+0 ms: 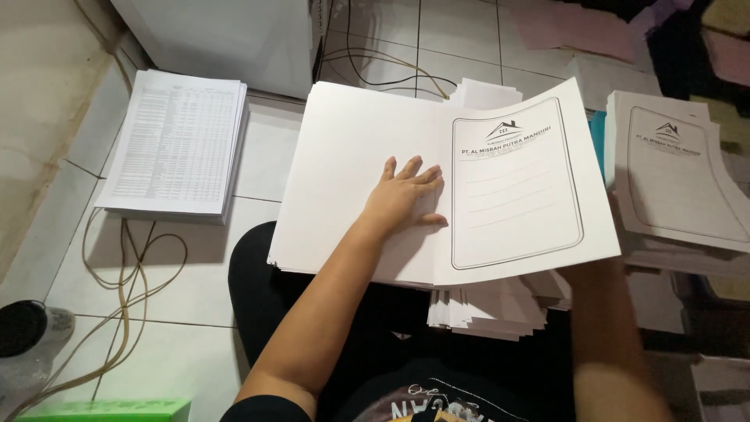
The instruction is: Manually assembling document sets by placing printed cover sheets onto stacks of paper.
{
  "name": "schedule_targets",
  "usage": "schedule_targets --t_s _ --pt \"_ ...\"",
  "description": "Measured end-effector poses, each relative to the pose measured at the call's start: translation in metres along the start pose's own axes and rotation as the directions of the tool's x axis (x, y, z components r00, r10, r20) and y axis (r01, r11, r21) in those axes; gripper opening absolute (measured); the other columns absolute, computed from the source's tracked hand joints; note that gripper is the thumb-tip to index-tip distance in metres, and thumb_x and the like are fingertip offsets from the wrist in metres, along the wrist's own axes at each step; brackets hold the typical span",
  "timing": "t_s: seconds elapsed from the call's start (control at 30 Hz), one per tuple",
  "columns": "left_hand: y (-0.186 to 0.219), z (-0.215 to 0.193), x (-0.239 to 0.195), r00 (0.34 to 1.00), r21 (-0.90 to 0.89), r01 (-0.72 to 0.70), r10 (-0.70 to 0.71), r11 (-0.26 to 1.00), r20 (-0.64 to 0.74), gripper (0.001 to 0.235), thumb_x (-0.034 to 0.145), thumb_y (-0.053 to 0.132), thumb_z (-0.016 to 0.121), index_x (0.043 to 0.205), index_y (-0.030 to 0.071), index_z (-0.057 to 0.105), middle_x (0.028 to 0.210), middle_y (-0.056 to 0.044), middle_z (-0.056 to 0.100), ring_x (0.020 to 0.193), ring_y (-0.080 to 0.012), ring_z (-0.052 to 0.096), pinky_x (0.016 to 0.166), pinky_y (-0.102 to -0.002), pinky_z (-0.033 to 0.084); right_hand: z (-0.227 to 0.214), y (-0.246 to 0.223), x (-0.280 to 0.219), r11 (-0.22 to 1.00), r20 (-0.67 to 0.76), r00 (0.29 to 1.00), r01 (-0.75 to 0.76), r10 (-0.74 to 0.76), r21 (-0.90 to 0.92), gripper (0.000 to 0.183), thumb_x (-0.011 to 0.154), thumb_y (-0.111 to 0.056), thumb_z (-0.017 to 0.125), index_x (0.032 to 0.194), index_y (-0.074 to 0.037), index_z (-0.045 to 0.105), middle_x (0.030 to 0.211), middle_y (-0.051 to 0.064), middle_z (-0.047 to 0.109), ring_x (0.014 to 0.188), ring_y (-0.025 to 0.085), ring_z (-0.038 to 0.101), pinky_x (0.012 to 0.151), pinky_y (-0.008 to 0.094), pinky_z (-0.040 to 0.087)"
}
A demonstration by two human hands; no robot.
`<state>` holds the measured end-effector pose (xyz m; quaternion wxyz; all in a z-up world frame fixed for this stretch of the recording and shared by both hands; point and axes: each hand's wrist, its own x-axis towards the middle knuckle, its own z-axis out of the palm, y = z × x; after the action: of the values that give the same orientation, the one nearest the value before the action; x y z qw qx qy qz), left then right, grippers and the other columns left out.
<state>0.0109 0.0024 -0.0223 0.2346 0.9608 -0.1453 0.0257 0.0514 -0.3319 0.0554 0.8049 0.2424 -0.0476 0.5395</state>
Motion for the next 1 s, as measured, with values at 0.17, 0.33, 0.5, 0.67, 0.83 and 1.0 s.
schedule_targets --t_s 0.17,0.33,0.5,0.67,0.83,1.0 --pt "0.005 0.0 -0.001 0.992 0.016 0.121 -0.121 0.992 -0.023 0.044 0.102 0.035 0.06 0.145 0.031 0.057 0.157 0.01 0.047 0.153 -0.0193 0.03 0.126 -0.057 0.016 -0.047 -0.01 0.002 0.603 -0.416 0.909 -0.321 -0.019 -0.73 0.079 0.104 -0.04 0.066 0.16 -0.004 0.023 0.162 0.02 0.023 0.15 0.035 0.022 0.123 0.047 0.026" --pt "0.003 0.003 -0.002 0.991 0.045 0.129 -0.128 0.991 -0.029 0.043 0.104 0.029 0.056 0.147 0.03 0.055 0.158 0.008 0.046 0.152 -0.017 0.033 0.126 -0.054 0.017 -0.107 0.013 0.029 -0.183 -0.579 0.735 -0.662 -0.353 -0.727 0.101 0.092 -0.047 0.072 0.163 -0.014 0.008 0.167 0.016 0.003 0.154 0.032 0.004 0.125 0.051 0.014" --pt "-0.002 -0.014 -0.019 0.948 -0.291 0.084 -0.166 0.953 -0.27 0.044 0.103 0.014 0.057 0.147 0.013 0.055 0.152 -0.01 0.054 0.147 -0.0261 0.044 0.125 -0.051 0.026 -0.158 0.024 0.044 -0.607 -0.396 0.631 -0.769 -0.668 -0.201 0.12 0.082 -0.053 0.076 0.166 -0.022 -0.004 0.171 0.011 -0.012 0.158 0.029 -0.01 0.127 0.054 0.004" --pt "0.004 -0.103 -0.087 0.744 -0.897 -0.432 -0.523 0.097 -0.415 0.061 0.111 0.049 0.02 0.155 0.013 0.042 0.161 -0.009 0.044 0.15 -0.0277 0.037 0.126 -0.046 0.026 -0.14 0.041 0.068 -0.854 -0.352 0.796 -0.52 -0.493 0.02 0.07 0.108 -0.038 0.036 0.166 -0.01 0.009 0.172 0.017 0.006 0.157 0.04 0.001 0.123 0.059 0.0" --pt "0.002 -0.17 -0.14 0.745 -0.852 -0.094 -0.531 0.515 -0.403 0.065 0.11 0.044 0.02 0.159 0.003 0.026 0.166 -0.026 0.022 0.153 -0.0465 0.014 0.124 -0.058 0.008 -0.144 0.04 0.068 -0.861 -0.386 0.774 -0.487 -0.502 0.145 0.074 0.105 -0.041 0.035 0.166 -0.017 0.002 0.174 0.009 -0.006 0.158 0.035 -0.008 0.123 0.056 -0.007" --pt "0.046 -0.117 -0.066 0.853 -0.571 0.106 -0.369 0.814 -0.369 0.048 0.11 0.026 0.041 0.148 -0.002 0.048 0.154 -0.036 0.039 0.146 -0.0539 0.027 0.121 -0.062 0.02 -0.134 0.059 0.073 -0.856 -0.35 0.783 -0.492 -0.514 0.157 0.072 0.104 -0.039 0.034 0.166 -0.015 0.006 0.174 0.01 -0.001 0.158 0.034 -0.004 0.123 0.055 -0.006"
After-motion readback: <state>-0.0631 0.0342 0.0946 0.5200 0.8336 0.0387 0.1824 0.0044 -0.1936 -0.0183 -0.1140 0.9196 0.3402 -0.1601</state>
